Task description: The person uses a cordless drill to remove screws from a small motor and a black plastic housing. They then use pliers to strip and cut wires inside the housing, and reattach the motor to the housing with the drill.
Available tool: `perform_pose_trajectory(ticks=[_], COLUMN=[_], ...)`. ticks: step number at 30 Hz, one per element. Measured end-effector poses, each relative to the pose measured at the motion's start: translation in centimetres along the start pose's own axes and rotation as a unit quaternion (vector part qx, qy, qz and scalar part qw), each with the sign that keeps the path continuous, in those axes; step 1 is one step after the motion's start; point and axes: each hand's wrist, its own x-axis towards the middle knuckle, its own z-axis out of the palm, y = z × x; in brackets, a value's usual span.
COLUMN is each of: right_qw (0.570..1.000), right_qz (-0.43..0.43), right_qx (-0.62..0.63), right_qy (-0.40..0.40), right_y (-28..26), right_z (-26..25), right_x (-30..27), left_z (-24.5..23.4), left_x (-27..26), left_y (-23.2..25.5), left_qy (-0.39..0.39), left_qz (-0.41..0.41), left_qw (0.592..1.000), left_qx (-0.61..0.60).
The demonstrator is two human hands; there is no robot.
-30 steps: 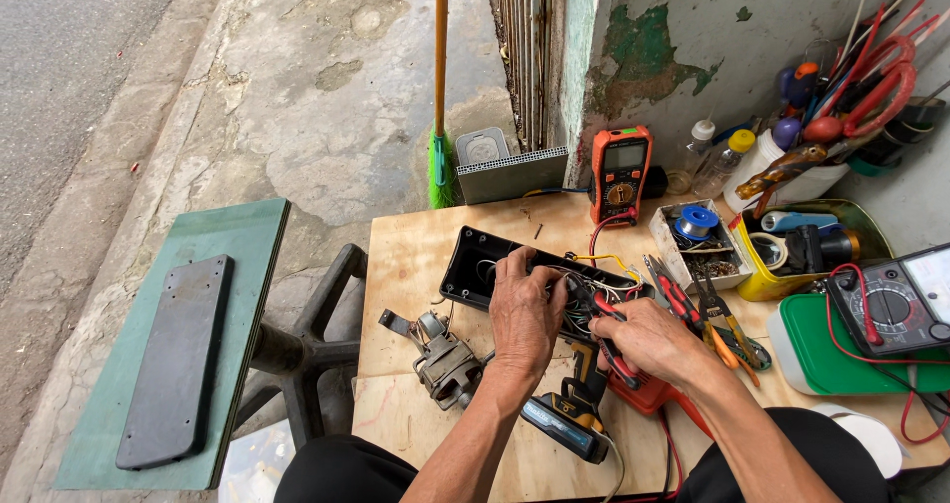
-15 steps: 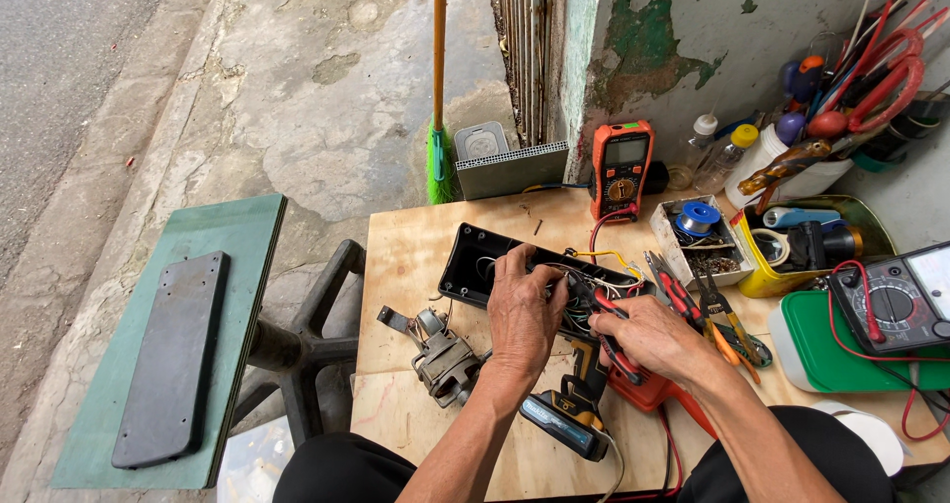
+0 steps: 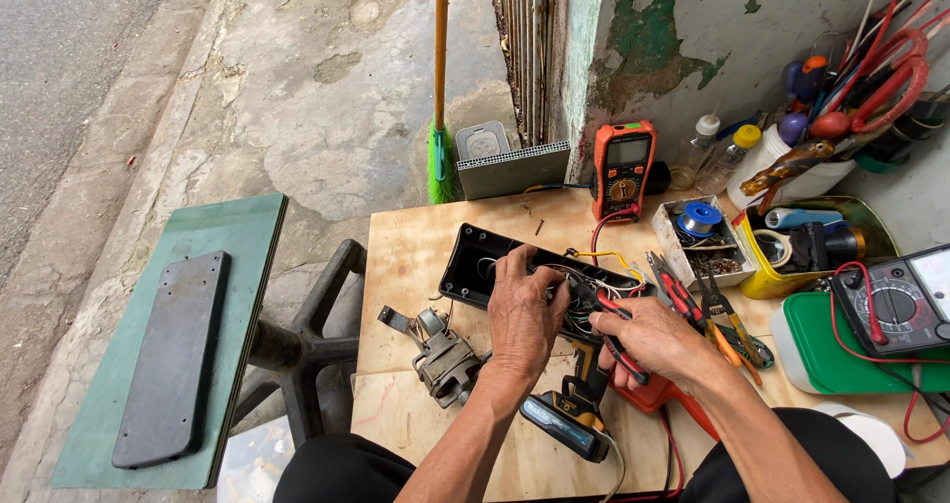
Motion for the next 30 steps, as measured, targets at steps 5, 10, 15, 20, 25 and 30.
perform_pose_trajectory(ticks=[5,10,15,20,25,30], right_qw=[0.999,0.999,0.999,1.0,0.999,0.997], right_qz=[0.02,0.022,0.026,-0.016,-0.034,-0.043], right_qx=[0.025,0.027,0.026,0.015,-0.017,-0.061], right_qy=[-0.006,-0.009,-0.004,0.008,0.02,0.021], right_y=[-1.0,-0.6,-0.9,0.1,-0.3,-0.7], right_z=[0.1,0.1,0.1,0.4,1.0,0.4], right_x=[-0.9,-0.5,-0.9,0.1,-0.7,-2.4], left_z=[-0.3,-0.2,0.0,0.4,-0.5,-1.1], left_x=[-0.1,-0.1,-0.1,-0.2,-0.1,-0.1], left_y=[0.2,0.1,-0.1,-0.4,0.4,0.6], left_qy=[-0.001,0.003,0.007,0.004,0.001,0.006], left_qz=[-0.002,-0.003,-0.002,-0.003,-0.01,-0.002], left_qw=[1.0,1.0,1.0,1.0,1.0,1.0], left_qx=[-0.006,-0.01,-0.007,-0.003,-0.01,-0.023])
